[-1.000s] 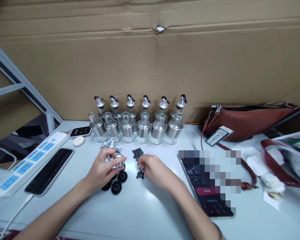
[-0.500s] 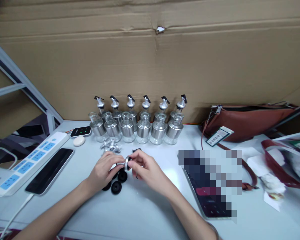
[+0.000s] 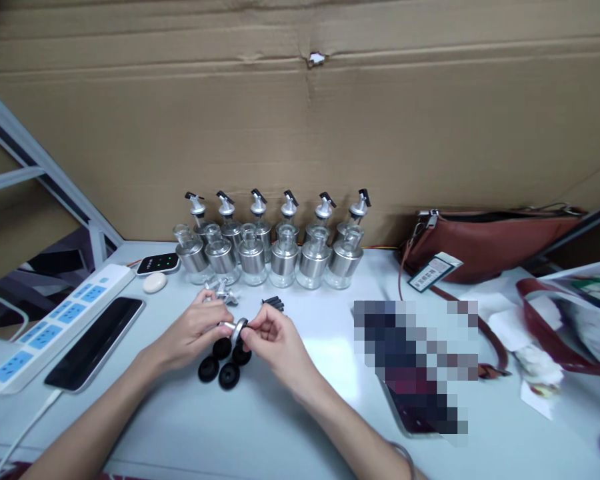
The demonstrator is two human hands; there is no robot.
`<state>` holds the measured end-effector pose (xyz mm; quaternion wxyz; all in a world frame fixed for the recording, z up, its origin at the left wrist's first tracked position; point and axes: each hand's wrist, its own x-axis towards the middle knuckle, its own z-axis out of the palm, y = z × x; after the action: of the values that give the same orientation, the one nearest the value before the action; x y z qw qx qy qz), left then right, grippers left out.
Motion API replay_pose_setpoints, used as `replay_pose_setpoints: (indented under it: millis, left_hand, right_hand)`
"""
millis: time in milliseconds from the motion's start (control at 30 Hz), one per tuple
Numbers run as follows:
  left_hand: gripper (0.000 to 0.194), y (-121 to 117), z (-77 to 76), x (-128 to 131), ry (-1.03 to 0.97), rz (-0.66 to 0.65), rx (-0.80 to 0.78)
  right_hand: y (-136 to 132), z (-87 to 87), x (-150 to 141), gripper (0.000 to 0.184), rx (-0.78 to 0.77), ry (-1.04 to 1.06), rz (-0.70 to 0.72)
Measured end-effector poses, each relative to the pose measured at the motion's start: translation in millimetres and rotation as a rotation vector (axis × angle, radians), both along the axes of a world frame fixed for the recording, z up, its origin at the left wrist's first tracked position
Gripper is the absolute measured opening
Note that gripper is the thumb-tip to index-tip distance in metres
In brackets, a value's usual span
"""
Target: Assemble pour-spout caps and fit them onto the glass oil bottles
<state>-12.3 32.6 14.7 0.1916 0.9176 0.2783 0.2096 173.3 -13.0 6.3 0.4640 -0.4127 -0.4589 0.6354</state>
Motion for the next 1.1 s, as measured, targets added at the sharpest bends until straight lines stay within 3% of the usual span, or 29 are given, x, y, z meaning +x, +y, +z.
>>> replay_pose_setpoints:
  millis: [133,267,333,467,533,600,667,767,833,900,967,1100]
  left_hand:
    - [0.054,3.8,0.8,-1.5,-0.032,-0.018,-0.129]
    - [0.054,7.9,-4.7,-3.6,-0.048,-0.016,-0.235]
    - [0.054,9.2,-6.0,-5.1,-0.054,-0.019,-0.285]
    - [0.055,10.9,-5.7,-6.1,-0.082,-0.010,-0.336]
    - [0.054,10.8,-6.1,-5.0,-0.097,0.013,-0.308]
    - [0.052,9.6,-7.8,-2.7,-0.127,0.053,-0.222]
    - [0.048,7.2,-10.7,0.3,-0.154,0.077,-0.080]
    - [0.042,2.8,-15.3,5.3,-0.156,0.084,0.200]
    - [0.038,0.8,-16.9,7.8,-0.160,0.090,0.412]
    - [0.036,0.1,-16.5,8.9,-0.172,0.086,0.585]
    - [0.038,0.7,-14.4,8.6,-0.174,0.060,0.662]
    - [0.042,3.0,-8.1,5.8,-0.168,-0.018,0.568]
  right_hand:
    - [-2.2,-6.9,-11.7,0.035,0.032,-0.017,-0.072]
    - [-7.6,-12.1,-16.6,0.023,0.257,-0.224,-0.171]
    - [-9.4,-11.9,-15.5,0.021,0.486,-0.412,-0.209]
    - [-7.4,-9.8,-7.4,0.021,1.115,-0.785,-0.198]
    - [-5.1,-9.8,-2.0,0.022,1.248,-0.859,-0.149]
    - [-3.1,-10.2,3.1,0.017,1.156,-0.781,-0.131]
    - [-1.1,-10.4,7.0,0.003,0.848,-0.579,-0.156]
    - [2.4,-8.8,9.9,0.026,0.313,-0.223,-0.058]
    - [3.7,-7.3,9.8,0.034,0.117,-0.047,0.062]
    - [3.4,-6.2,8.3,0.037,0.011,0.064,0.121]
    - [1.5,-5.8,5.9,0.038,-0.050,0.141,0.112]
    - [-2.4,-5.0,-0.2,0.042,-0.015,0.119,0.028]
